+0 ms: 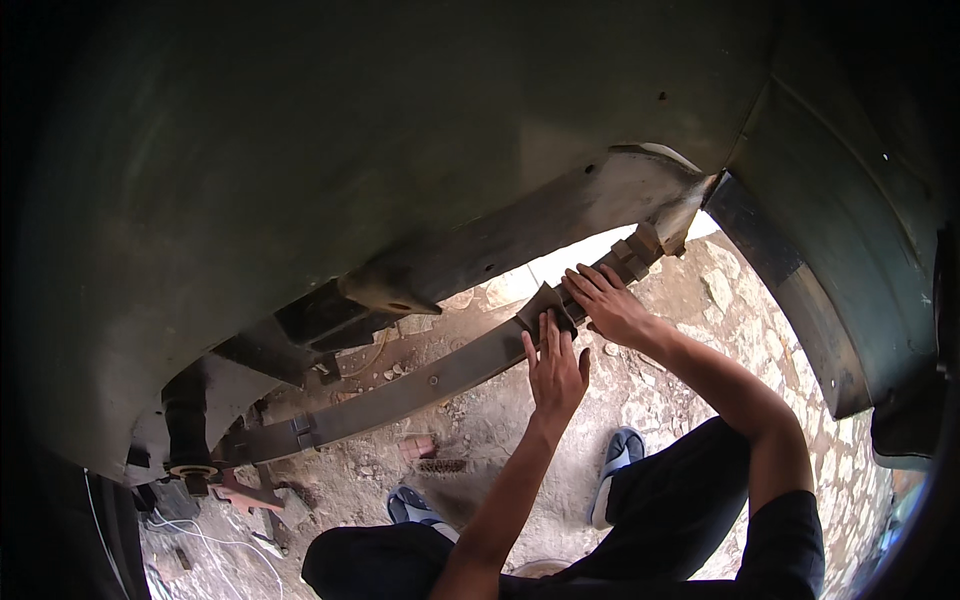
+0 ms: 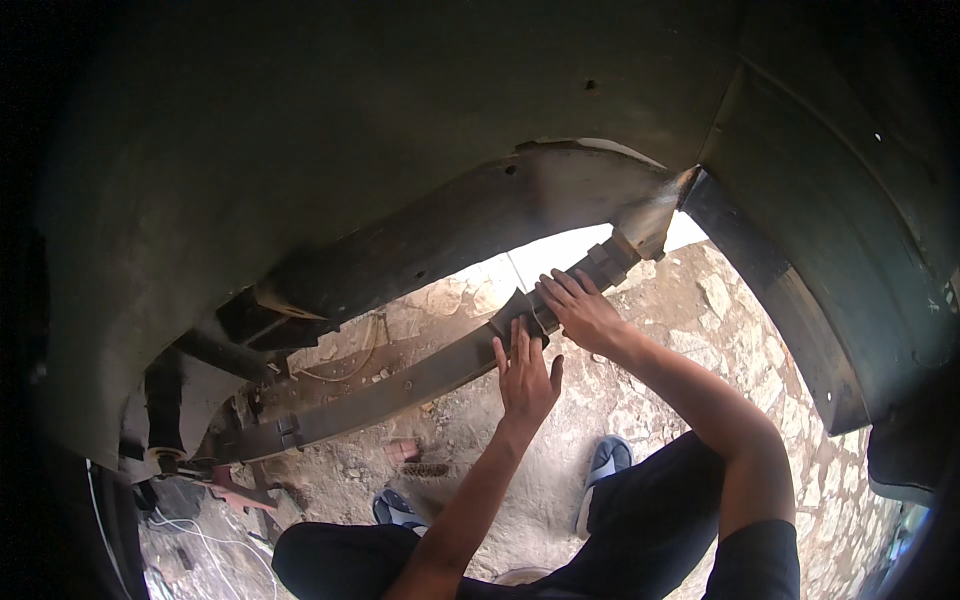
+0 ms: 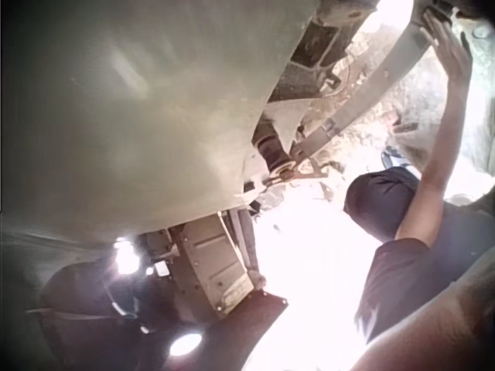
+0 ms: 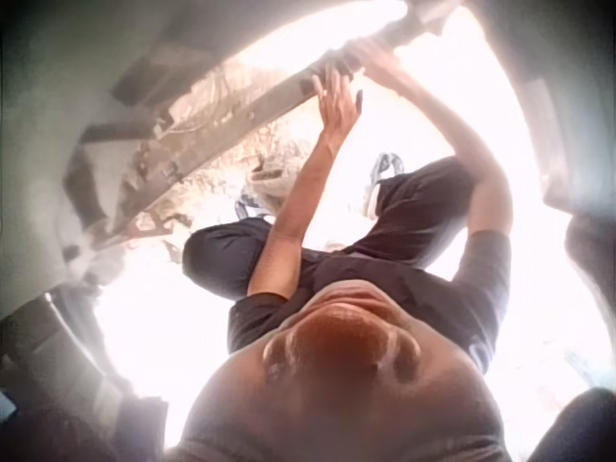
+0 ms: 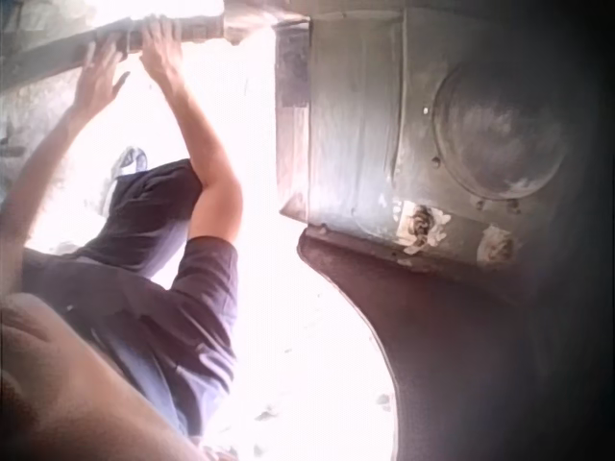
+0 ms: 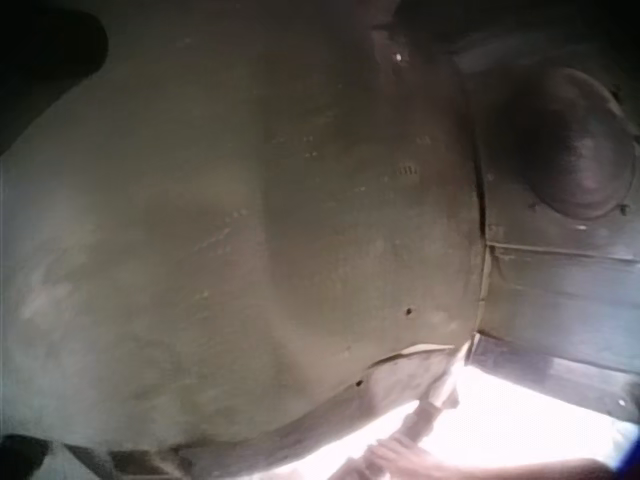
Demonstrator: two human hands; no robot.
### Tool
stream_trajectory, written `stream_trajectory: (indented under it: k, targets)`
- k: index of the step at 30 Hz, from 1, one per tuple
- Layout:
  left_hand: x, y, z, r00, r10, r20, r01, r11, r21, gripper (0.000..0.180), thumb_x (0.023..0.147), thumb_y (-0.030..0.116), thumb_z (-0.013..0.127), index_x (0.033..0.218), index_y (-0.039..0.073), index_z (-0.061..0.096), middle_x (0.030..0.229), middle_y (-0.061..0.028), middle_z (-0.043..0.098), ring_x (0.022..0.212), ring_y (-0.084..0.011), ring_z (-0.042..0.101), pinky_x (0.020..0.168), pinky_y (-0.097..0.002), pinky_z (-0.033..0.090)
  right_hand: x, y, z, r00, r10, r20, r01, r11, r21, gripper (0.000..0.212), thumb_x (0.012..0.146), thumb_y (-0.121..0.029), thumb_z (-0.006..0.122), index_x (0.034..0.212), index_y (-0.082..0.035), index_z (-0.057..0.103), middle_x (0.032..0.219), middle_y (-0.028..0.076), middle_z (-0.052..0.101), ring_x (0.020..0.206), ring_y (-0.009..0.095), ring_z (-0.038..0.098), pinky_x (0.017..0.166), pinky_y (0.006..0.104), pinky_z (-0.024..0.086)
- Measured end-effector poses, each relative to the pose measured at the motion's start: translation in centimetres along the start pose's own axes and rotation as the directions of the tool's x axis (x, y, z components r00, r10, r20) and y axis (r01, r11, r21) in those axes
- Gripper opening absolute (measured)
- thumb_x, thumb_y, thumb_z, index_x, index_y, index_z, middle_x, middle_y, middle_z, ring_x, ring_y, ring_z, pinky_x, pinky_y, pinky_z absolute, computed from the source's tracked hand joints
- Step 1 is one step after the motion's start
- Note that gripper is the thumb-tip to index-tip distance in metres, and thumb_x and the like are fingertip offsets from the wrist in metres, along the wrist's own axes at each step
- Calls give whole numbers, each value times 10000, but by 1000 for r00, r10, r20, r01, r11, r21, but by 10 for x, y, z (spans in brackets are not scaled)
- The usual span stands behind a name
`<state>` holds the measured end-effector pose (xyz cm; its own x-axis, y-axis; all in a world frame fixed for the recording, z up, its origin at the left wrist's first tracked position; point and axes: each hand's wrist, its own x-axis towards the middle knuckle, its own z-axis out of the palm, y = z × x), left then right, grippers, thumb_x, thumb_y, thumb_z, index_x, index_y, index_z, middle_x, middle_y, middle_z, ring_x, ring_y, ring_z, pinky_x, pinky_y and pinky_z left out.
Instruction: The person crouches under a vehicle and uses a sanding block to rub the underside metal frame. The hands move the block back and forth along the frame, occasionally repositioning to reach different sections.
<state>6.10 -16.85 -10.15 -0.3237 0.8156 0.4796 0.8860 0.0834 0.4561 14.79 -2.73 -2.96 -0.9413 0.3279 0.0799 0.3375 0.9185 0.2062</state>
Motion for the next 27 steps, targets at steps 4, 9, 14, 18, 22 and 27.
stream_trajectory:
  k: [4,9,14,18,22,27]
  targets:
    - [-5,8,-1,1000,-6,16,5,999,41,499,948,318,556,1263,-66,505,1514,-277,304,1449,-369,254,1172,-579,125,-2,-3,-2,999,-4,-31,4,1000,-11,606,852,-104,533,1435,-6,400,1514,133,378,1438,281,290,1163,489,241]
    - [4,7,-1,998,-23,63,20,998,56,516,922,310,596,1272,-61,515,1514,-269,313,1452,-356,254,1167,-595,113,-4,0,4,997,-10,-73,11,1000,20,599,842,-102,529,1421,6,417,1504,141,392,1433,285,297,1163,493,238]
    - [19,-11,1,992,-73,108,68,997,46,741,913,409,611,1452,-37,365,1539,-208,309,1461,-324,246,1154,-618,134,0,2,15,997,-21,-80,19,1000,-19,595,873,-151,515,1441,-14,406,1509,115,400,1435,274,299,1169,487,233]
    - [39,-23,-2,986,-56,160,52,998,33,818,886,462,642,1466,-29,339,1533,-213,321,1456,-336,251,1147,-615,160,1,3,14,997,-22,-70,17,998,-60,582,895,-172,506,1449,-31,399,1511,105,403,1437,265,298,1169,480,236]
    - [28,-13,-1,990,-47,135,43,998,35,859,875,543,621,1438,-55,370,1523,-224,331,1451,-352,255,1145,-614,167,-3,4,11,998,-18,-55,14,997,-74,605,876,-184,536,1445,-30,402,1497,102,419,1432,267,307,1164,479,241]
    - [29,-19,-6,991,-6,134,-1,998,56,830,891,541,602,1430,-52,387,1495,-215,367,1446,-333,273,1147,-599,178,-3,2,8,998,-12,-57,11,1000,-23,602,863,-165,540,1434,-21,414,1507,125,395,1438,268,293,1166,476,232]
